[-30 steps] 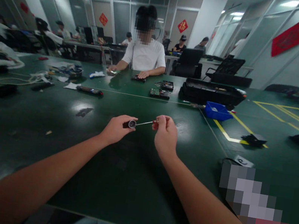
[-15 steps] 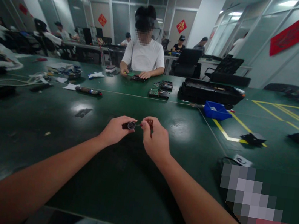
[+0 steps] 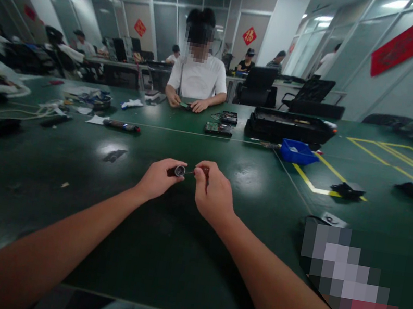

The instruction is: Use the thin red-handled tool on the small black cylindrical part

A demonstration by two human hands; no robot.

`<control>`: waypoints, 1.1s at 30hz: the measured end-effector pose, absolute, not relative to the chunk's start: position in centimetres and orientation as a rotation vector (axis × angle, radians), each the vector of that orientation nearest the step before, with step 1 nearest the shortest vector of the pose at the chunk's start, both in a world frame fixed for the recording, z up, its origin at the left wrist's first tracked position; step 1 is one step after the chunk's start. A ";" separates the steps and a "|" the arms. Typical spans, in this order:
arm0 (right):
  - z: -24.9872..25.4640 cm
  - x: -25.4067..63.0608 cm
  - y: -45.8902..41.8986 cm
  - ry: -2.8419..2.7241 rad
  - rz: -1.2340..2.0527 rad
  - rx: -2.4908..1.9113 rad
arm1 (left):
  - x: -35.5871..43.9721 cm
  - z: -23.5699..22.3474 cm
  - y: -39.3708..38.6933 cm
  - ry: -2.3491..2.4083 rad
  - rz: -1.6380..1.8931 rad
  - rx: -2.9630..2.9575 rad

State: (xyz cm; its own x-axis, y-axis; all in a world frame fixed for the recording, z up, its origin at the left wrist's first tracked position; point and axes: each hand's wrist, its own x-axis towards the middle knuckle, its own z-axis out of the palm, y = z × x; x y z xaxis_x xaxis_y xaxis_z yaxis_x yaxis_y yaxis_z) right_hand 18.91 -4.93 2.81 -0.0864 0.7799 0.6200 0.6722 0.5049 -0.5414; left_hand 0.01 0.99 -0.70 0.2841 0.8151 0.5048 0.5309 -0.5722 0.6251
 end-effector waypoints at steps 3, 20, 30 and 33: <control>2.8 18.8 -4.9 -1.832 0.152 -1.220 | 0.0 -0.8 1.0 1.197 1.179 2.231; 3.3 19.1 -5.3 -1.750 0.136 -1.211 | 0.0 -0.8 0.9 1.203 1.136 2.212; 3.6 19.3 -4.8 -1.749 0.073 -1.272 | 0.0 -1.1 1.1 1.215 1.113 2.201; 3.8 19.4 -4.6 -1.729 0.017 -1.295 | 0.0 -1.3 1.1 1.214 1.120 2.208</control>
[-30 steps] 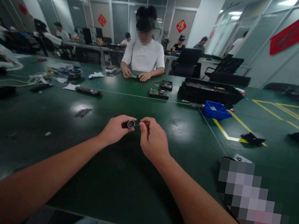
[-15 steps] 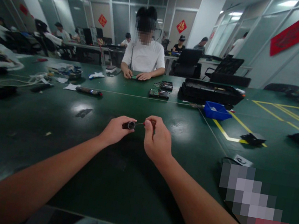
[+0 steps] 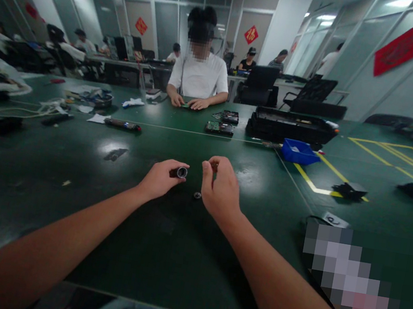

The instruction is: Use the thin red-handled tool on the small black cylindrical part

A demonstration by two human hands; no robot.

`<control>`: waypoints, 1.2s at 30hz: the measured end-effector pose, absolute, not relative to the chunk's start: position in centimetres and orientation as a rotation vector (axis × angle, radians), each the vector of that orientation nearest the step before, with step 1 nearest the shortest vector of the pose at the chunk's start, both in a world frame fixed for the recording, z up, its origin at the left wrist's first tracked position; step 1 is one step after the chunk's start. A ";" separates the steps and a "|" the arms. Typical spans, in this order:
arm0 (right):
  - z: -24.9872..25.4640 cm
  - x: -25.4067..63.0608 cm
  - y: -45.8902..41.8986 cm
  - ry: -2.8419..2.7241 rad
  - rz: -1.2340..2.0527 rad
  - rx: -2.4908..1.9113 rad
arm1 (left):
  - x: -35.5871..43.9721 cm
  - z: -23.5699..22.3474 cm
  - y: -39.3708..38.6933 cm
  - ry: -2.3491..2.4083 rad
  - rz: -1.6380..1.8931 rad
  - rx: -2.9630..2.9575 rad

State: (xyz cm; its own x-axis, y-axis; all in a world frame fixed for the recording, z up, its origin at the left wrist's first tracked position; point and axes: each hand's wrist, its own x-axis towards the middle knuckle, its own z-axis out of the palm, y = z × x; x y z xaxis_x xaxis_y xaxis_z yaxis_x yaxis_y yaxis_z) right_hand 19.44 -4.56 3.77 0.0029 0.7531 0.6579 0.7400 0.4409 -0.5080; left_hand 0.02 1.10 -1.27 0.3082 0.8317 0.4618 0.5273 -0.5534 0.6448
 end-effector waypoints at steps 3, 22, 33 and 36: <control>3.7 19.7 -4.1 -1.823 0.025 -1.367 | 0.0 -1.3 1.1 1.216 1.117 2.218; 2.3 20.0 -3.4 -2.296 0.316 -1.599 | 0.1 -1.4 1.0 1.195 1.087 2.223; 2.8 19.2 -3.6 -2.209 0.267 -1.381 | 0.4 -1.3 0.9 1.099 1.102 2.196; 2.9 19.1 -3.7 -2.150 0.255 -1.346 | 0.5 -1.3 0.7 1.054 1.088 2.174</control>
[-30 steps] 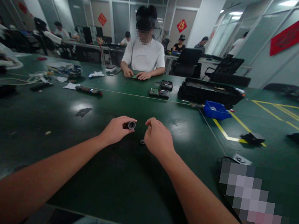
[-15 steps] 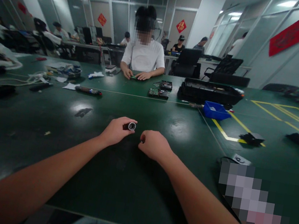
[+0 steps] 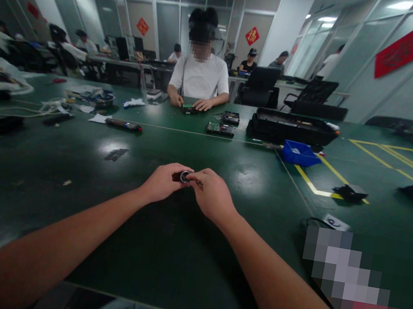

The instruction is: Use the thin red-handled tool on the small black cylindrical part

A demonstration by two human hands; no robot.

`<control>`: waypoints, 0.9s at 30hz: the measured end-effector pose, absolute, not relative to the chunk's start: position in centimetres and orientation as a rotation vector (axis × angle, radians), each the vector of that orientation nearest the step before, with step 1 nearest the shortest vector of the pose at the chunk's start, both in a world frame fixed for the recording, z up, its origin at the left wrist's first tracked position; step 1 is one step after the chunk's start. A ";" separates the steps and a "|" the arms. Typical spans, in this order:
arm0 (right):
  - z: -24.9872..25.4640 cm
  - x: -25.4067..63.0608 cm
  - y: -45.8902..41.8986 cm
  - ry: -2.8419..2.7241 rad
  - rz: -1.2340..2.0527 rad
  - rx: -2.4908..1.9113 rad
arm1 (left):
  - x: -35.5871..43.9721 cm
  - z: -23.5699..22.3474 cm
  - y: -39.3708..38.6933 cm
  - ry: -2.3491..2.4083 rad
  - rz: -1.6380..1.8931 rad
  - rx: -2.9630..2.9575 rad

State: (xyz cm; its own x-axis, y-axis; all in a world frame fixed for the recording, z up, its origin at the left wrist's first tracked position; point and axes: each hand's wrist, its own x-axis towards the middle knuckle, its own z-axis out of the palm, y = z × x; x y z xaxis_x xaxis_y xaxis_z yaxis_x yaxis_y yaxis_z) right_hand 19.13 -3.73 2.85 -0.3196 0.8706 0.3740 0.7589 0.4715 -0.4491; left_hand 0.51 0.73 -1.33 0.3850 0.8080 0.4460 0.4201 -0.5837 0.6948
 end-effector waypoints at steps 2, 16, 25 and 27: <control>2.7 19.1 -3.7 -2.110 0.259 -1.333 | 0.6 -1.3 0.5 1.021 1.075 2.164; 2.1 18.8 -3.6 -1.949 0.226 -1.405 | 1.0 -0.5 -0.2 0.906 1.029 2.215; 2.0 18.9 -3.5 -1.884 0.302 -1.474 | 1.0 -0.6 -0.2 0.822 1.040 2.319; 2.0 18.9 -3.5 -1.900 0.281 -1.491 | 1.0 -0.6 -0.2 0.823 1.037 2.322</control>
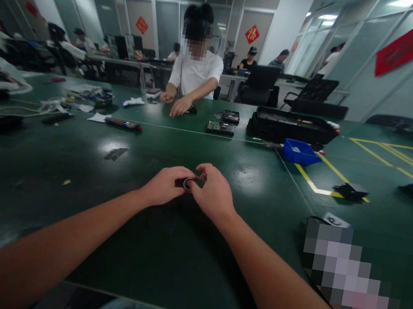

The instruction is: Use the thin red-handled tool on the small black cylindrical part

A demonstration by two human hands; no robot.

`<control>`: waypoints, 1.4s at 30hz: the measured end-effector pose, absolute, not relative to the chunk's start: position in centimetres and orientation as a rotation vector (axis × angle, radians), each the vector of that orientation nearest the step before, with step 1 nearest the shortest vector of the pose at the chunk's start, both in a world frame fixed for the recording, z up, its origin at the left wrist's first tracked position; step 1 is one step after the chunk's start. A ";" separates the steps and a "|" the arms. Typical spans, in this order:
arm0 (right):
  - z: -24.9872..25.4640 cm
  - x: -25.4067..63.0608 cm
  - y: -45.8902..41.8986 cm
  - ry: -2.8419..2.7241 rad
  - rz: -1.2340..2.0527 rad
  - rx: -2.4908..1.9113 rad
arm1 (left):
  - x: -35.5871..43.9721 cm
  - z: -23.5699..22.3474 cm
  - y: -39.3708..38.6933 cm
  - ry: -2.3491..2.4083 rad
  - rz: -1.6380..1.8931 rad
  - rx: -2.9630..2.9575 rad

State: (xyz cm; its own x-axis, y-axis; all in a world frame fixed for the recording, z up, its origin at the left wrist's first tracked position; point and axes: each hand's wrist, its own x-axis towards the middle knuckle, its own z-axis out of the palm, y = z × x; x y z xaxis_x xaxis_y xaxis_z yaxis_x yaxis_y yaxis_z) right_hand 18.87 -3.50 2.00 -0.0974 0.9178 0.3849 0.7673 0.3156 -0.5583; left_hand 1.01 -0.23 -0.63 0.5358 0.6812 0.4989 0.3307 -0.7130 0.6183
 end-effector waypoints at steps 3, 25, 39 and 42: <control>1.9 18.8 -3.6 -1.918 0.230 -1.513 | 1.0 -0.6 -0.2 0.819 1.028 2.322; 4.1 19.0 -5.6 -1.684 0.094 -1.170 | 0.0 -2.2 2.1 1.212 1.224 1.949; 3.7 18.7 -5.3 -1.735 0.110 -1.229 | 0.2 -2.2 1.8 1.145 1.224 1.924; 3.8 18.8 -5.4 -1.740 0.098 -1.238 | 0.2 -2.1 1.7 1.156 1.228 1.931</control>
